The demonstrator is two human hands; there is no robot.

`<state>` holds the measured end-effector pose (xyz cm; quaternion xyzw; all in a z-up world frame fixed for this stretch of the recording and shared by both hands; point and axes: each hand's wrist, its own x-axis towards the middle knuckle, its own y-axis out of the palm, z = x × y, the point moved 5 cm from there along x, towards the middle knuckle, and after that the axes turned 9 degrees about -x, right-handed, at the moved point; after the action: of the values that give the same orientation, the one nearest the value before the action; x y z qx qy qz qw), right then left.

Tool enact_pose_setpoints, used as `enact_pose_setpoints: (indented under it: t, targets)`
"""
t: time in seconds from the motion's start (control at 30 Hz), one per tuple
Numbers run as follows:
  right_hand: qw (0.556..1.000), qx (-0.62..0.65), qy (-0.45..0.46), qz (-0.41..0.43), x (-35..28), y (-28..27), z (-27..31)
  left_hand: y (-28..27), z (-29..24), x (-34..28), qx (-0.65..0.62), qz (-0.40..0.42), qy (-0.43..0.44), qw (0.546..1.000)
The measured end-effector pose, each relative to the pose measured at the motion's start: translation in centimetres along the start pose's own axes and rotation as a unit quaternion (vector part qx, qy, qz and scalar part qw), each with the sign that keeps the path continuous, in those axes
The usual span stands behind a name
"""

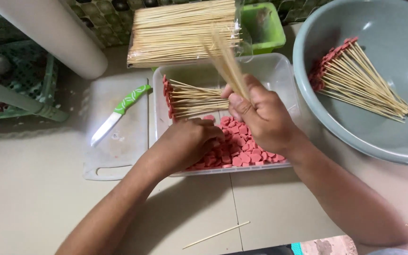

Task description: Skewering small diced pieces of pink food onto wooden skewers.

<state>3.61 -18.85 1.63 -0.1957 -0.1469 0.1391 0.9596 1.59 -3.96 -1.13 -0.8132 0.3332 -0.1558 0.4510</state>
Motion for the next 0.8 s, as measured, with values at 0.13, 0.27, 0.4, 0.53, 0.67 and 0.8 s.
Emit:
enact_pose_setpoints:
  t: [0.13,0.27,0.4,0.53,0.67,0.8]
  targets:
    - [0.999,-0.012,-0.035,0.019,-0.6,-0.3,1.1,0.6,0.6,0.2,0.01,0.016,0.017,1.0]
    - [0.999,-0.022,-0.03,0.033,-0.7,-0.1,0.7,0.7,0.1,-0.1,0.025,0.037,0.022,0.999]
    - [0.996,-0.05,0.008,0.072,-0.6,-0.3,1.0,2.1,1.3,0.0,-0.004,0.027,0.073,0.997]
    - [0.998,-0.028,0.026,0.058,-0.5,-0.4,0.9,2.0,1.2,0.0,0.003,0.035,0.065,0.997]
    - [0.998,-0.029,0.034,0.047,-0.5,-0.5,0.7,2.3,1.4,0.0,0.003,0.053,0.037,0.998]
    - [0.997,-0.04,0.06,0.033,-0.4,-0.6,0.7,2.3,1.4,0.1,0.0,0.059,0.032,0.998]
